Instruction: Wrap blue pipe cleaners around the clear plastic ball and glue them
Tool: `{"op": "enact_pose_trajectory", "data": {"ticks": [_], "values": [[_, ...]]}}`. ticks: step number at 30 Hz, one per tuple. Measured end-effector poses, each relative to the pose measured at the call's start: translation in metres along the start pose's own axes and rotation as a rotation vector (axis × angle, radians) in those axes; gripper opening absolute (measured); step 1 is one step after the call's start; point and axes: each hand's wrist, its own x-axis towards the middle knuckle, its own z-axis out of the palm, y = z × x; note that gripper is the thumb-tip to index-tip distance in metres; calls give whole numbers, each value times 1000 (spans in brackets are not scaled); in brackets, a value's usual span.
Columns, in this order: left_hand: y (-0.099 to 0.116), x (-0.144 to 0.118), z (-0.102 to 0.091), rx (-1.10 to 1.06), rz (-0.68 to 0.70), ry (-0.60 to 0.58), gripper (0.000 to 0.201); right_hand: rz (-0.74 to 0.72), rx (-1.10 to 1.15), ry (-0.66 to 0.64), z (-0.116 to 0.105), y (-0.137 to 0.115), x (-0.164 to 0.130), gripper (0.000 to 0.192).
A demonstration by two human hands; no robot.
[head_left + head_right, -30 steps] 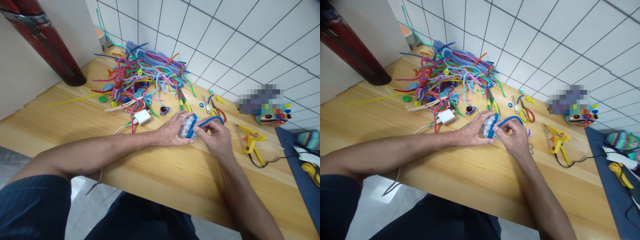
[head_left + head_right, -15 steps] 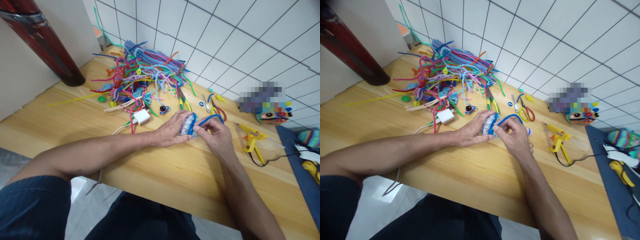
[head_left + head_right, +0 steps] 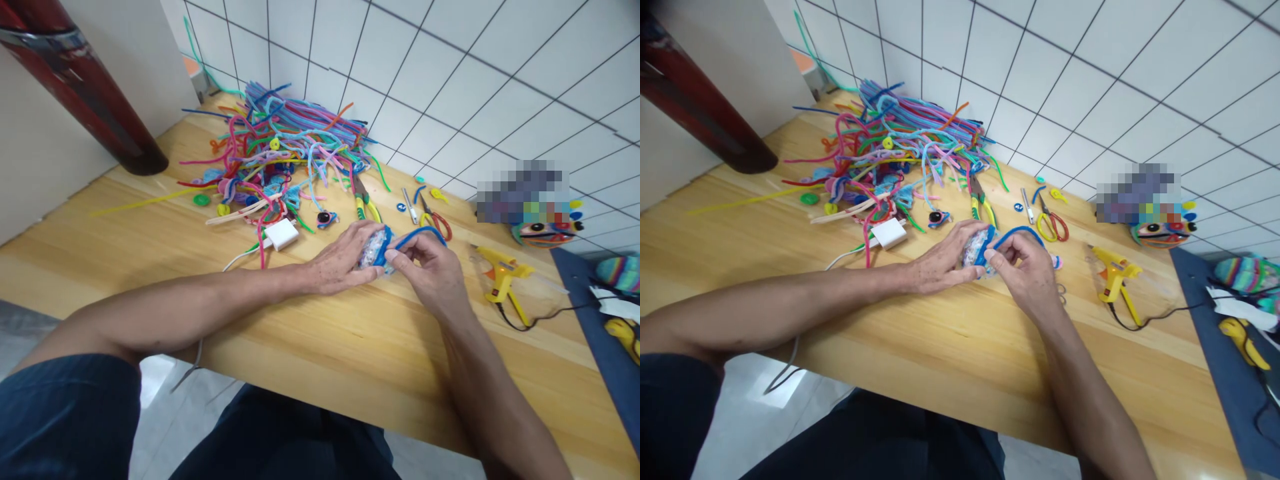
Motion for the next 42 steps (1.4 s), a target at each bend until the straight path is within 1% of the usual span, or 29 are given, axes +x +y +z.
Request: {"op": "enact_pose_trajectory", "data": {"ticks": [7,10,14,19,25,27,30,31,35,42], "values": [[-1,-1,2,45,32,-9,76,46,36,-16,-1,2,-1,26],[-2,-2,4,63,55,-1,76,37,20,-8,-1,2,-2,25],[-2,-1,3,41,67,3,81,31,7,-5,-1,1,-2,22],[-1,0,0,7,46,-10,65,26,-18,3,-1,0,-2,18],[1,0,-1,4,42,-2,61,40,-14,4,0,-1,-3,20],[1,1,0,-1,58,7,64,41,-15,-1,-1,-2,-2,21],[1,0,3,26,82,42,79,38,-21,-3,-1,-2,-2,22],[0,0,4,39,87,53,81,36,-25,-1,-1,-2,-2,22],[-1,0,6,60,93,48,73,28,-37,14,0,-3,-2,21],[-2,0,4,38,56,6,74,25,-34,20,1,-4,-3,21]]}}
